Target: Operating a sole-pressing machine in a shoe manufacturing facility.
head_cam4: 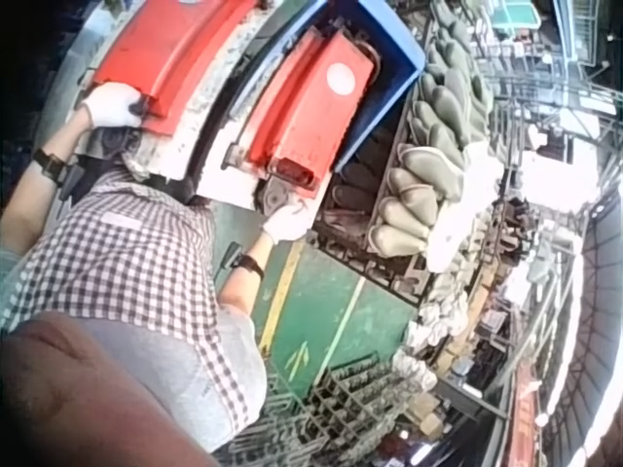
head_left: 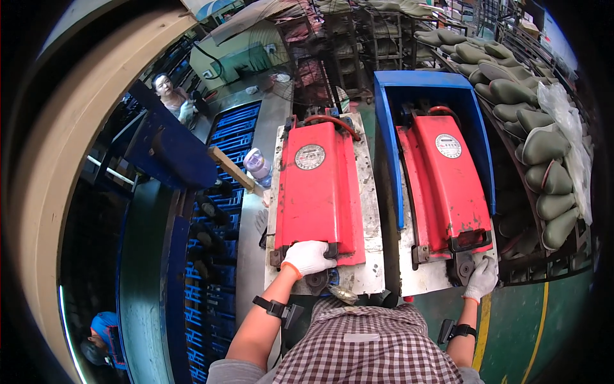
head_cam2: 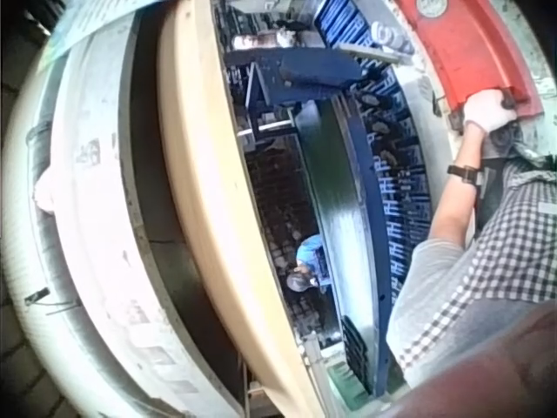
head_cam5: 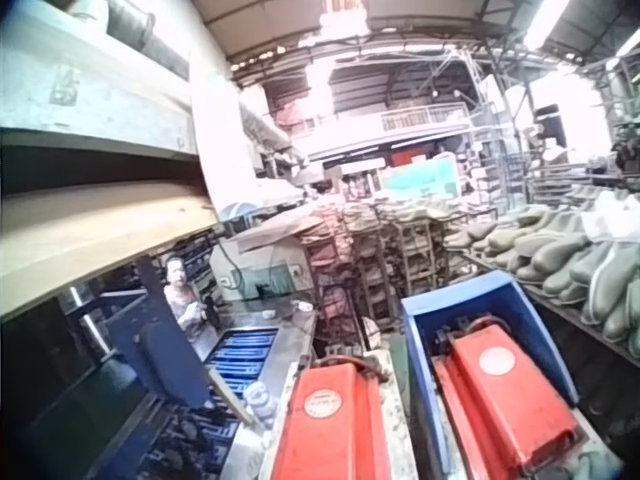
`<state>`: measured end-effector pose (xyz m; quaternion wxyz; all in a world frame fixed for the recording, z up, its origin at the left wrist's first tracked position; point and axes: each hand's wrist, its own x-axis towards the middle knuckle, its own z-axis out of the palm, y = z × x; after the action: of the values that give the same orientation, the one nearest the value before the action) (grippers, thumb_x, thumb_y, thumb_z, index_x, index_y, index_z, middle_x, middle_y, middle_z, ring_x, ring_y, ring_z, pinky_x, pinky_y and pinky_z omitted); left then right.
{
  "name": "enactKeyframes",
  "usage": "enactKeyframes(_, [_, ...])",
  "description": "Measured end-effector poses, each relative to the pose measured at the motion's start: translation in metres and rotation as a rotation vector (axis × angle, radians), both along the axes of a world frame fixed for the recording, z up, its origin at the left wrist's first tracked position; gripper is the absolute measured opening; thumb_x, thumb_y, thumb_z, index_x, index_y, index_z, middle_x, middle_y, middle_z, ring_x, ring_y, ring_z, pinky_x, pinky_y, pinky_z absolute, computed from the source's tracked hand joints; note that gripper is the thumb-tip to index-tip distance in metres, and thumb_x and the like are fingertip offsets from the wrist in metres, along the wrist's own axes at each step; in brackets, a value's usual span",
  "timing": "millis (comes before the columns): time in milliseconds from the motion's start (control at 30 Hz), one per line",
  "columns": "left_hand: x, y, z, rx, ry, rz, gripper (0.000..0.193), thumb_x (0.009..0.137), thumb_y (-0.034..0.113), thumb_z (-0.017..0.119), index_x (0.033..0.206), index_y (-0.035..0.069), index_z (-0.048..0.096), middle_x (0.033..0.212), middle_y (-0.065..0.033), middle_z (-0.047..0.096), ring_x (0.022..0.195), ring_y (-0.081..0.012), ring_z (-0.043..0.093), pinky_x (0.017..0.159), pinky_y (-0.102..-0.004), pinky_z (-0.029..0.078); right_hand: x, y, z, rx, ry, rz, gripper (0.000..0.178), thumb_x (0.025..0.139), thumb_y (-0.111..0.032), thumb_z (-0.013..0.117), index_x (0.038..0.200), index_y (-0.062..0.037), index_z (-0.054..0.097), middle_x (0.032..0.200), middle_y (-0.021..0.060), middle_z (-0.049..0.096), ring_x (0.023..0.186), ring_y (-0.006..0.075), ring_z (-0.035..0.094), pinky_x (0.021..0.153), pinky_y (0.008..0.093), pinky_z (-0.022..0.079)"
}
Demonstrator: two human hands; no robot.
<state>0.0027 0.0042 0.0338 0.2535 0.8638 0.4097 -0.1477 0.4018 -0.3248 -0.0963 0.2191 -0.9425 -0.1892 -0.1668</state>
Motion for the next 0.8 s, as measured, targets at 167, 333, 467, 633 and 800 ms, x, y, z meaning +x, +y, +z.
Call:
enactKeyframes(167, [0.000,0.000,-0.002,0.018,0.001,-0.011,0.054,0.078,0.057,0.076,0.091,0.005,0.074,0.091,-0.0212,0.073,0.090,-0.0385,0.072,0.079,-0.0469,0.056,0.003,-0.005,-0.008,0.003,-0.057,-0.017,0.022,0.101,-0.023,0.056,0.107,-0.0093,0.073,0.103,0.0160,0.073,0.094,0.0385,0.069,0.080,0.0490,0.053])
enactKeyframes(333, [-0.001,0.000,-0.003,0.023,0.002,-0.014,0.060,0.079,0.064,0.074,0.089,0.005,0.073,0.091,-0.0215,0.073,0.090,-0.0387,0.072,0.079,-0.0472,0.056,0.005,-0.004,-0.009,0.008,-0.027,-0.019,0.023,0.101,-0.024,0.056,0.107,-0.0098,0.073,0.104,0.0157,0.074,0.094,0.0387,0.070,0.080,0.0491,0.054])
enactKeyframes(467, [-0.001,0.001,-0.005,0.029,0.019,-0.021,0.063,0.080,0.066,0.073,0.089,0.005,0.073,0.090,-0.0216,0.073,0.089,-0.0387,0.072,0.079,-0.0472,0.056,0.008,-0.007,-0.017,0.024,-0.056,-0.012,0.024,0.102,-0.025,0.055,0.108,-0.0104,0.073,0.104,0.0154,0.074,0.093,0.0390,0.070,0.080,0.0496,0.054])
enactKeyframes(633, [-0.002,0.001,-0.007,0.057,-0.002,-0.039,0.064,0.079,0.068,0.073,0.088,0.005,0.073,0.089,-0.0214,0.073,0.088,-0.0388,0.072,0.079,-0.0472,0.056,0.011,-0.008,-0.021,0.017,-0.038,-0.013,0.024,0.102,-0.025,0.055,0.109,-0.0109,0.073,0.105,0.0154,0.074,0.094,0.0391,0.070,0.080,0.0499,0.054])
enactKeyframes(800, [0.000,0.000,-0.003,0.046,0.012,-0.031,0.065,0.079,0.069,0.072,0.088,0.004,0.073,0.089,-0.0213,0.073,0.088,-0.0385,0.072,0.079,-0.0468,0.056,0.007,-0.007,-0.015,0.009,-0.027,-0.019,0.025,0.102,-0.026,0.055,0.110,-0.0107,0.073,0.106,0.0156,0.074,0.095,0.0394,0.070,0.080,0.0502,0.053])
